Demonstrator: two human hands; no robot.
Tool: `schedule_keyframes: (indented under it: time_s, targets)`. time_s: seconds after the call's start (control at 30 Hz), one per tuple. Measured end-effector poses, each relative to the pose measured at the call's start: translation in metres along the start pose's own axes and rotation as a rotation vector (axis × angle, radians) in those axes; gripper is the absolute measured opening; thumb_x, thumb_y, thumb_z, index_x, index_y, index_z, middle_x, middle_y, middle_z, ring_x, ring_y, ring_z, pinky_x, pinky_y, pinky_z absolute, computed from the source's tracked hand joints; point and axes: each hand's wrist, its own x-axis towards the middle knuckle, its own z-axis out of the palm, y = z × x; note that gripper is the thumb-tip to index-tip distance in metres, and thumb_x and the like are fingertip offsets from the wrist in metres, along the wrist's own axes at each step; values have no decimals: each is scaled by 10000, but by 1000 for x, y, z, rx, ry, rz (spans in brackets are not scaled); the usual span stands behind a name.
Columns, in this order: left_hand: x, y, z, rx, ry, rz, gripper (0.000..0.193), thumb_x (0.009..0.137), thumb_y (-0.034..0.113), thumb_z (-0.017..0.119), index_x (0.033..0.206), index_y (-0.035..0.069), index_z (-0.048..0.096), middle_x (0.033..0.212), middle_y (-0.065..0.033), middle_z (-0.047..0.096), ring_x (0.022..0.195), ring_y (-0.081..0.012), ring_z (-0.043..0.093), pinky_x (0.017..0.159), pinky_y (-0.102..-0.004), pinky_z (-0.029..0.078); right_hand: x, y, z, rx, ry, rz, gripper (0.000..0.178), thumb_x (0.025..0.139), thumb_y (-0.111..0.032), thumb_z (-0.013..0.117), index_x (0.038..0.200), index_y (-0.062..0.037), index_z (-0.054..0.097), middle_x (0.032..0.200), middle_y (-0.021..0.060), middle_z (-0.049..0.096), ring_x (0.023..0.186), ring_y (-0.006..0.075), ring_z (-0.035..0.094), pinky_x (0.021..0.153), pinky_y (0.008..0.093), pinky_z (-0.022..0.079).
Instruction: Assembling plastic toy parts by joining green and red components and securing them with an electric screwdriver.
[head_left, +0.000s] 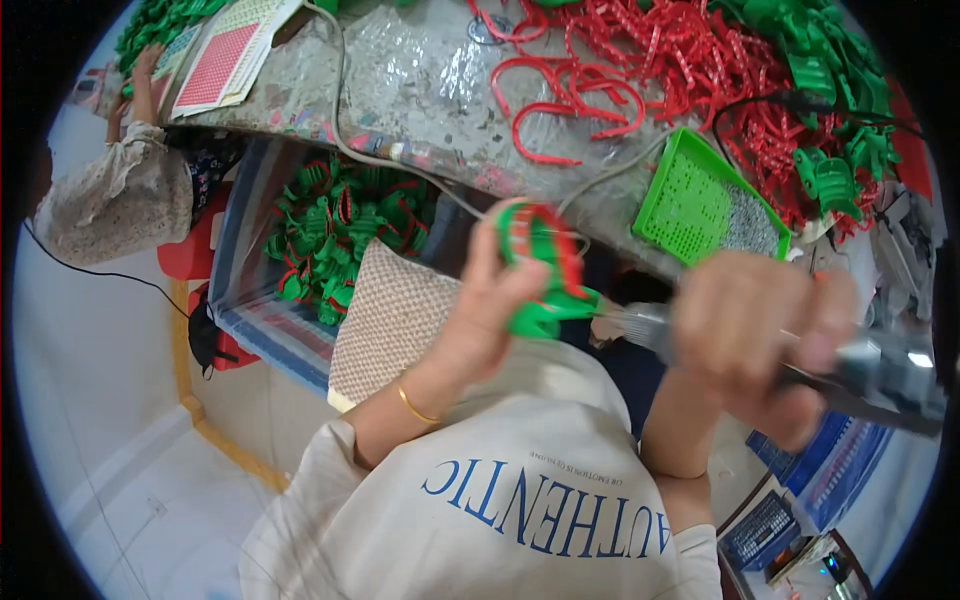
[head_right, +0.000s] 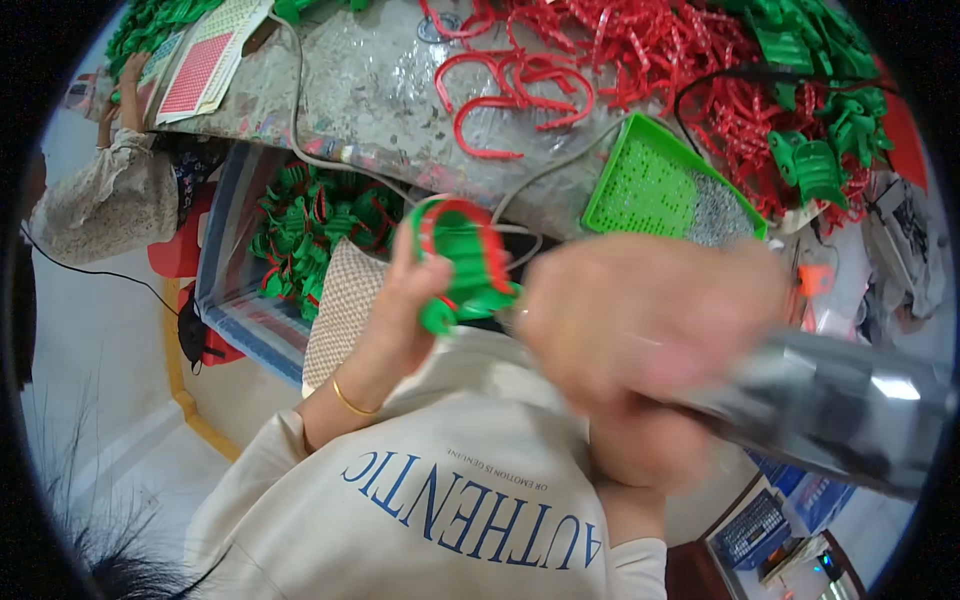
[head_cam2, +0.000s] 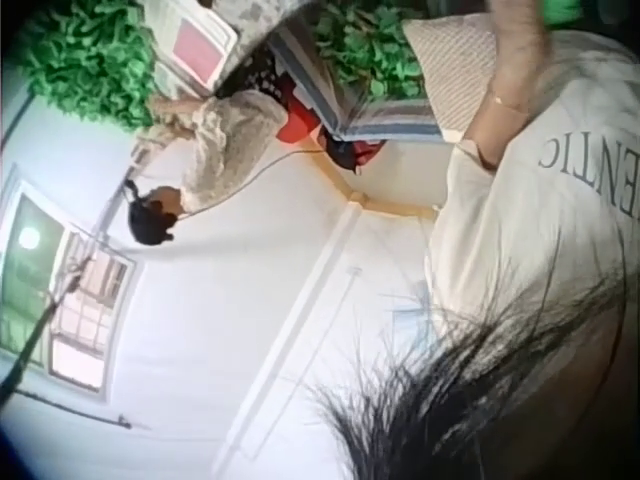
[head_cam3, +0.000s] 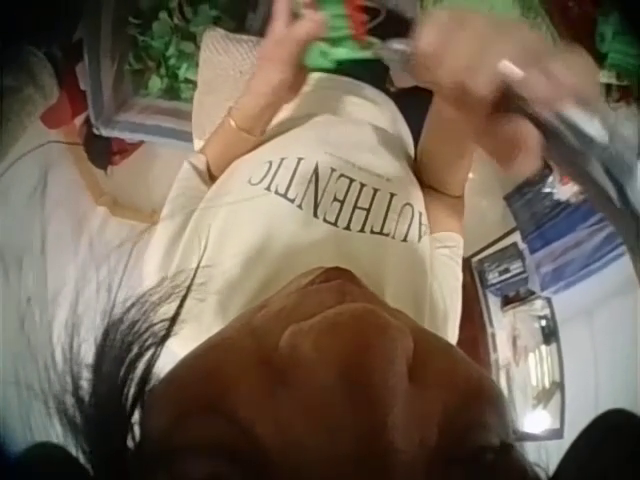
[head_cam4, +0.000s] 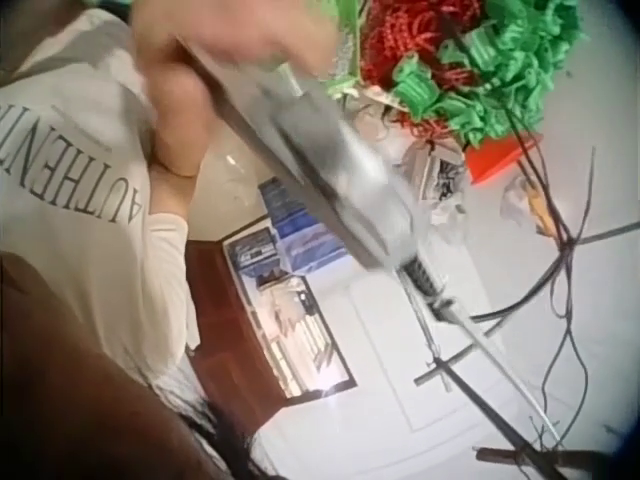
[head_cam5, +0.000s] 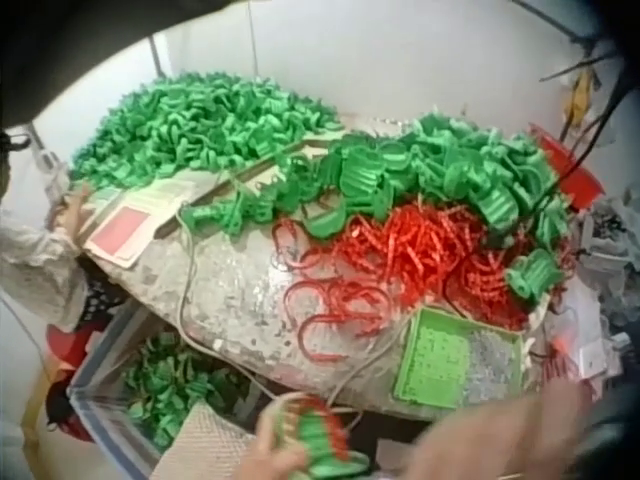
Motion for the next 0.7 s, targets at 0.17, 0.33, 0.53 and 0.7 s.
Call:
schedule_keyframes:
  time_s: [0.17, 0.33, 0.53, 0.7]
  targets:
    - [-9, 32, -102, 59, 331, 244, 544, 861, 243, 592, 1303, 97, 311, 1185, -121, 490, 1037, -240, 565, 863, -434, 518, 14, -57, -25, -146, 113, -126, 288, 861, -201, 619, 1068, -49, 489, 603, -14, 466, 488, 105, 457, 533, 264, 365]
    - [33, 30, -214, 207, 773, 327, 721, 874, 356, 611, 1407, 81, 210, 1314, -155, 437, 1160, -261, 505, 927, -431, 455, 5, -45, -57, -399, 389, -48, 269, 902, -200, 559, 1087, -7, 532, 666, -17, 457, 600, 88, 449, 606, 248, 342]
    - [58, 67, -169, 802, 865, 681, 557, 887, 279, 616, 1341, 33, 406, 1325, -151, 451, 1174, -231, 472, 972, -348, 391, -11, -64, -77, -820, 618, -33, 431, 905, -243, 587, 1219, 19, 452, 975, 95, 552, 904, 184, 532, 870, 358, 438]
    - [137, 121, -80, 1230, 381, 1186, 407, 819, 195, 668, 1171, 26, 553, 1151, -172, 558, 1127, -292, 491, 974, -380, 369, -21, -72, -89, -1002, 786, -83, 468, 906, -207, 594, 1268, 34, 420, 1148, 133, 538, 1072, 227, 534, 961, 376, 434]
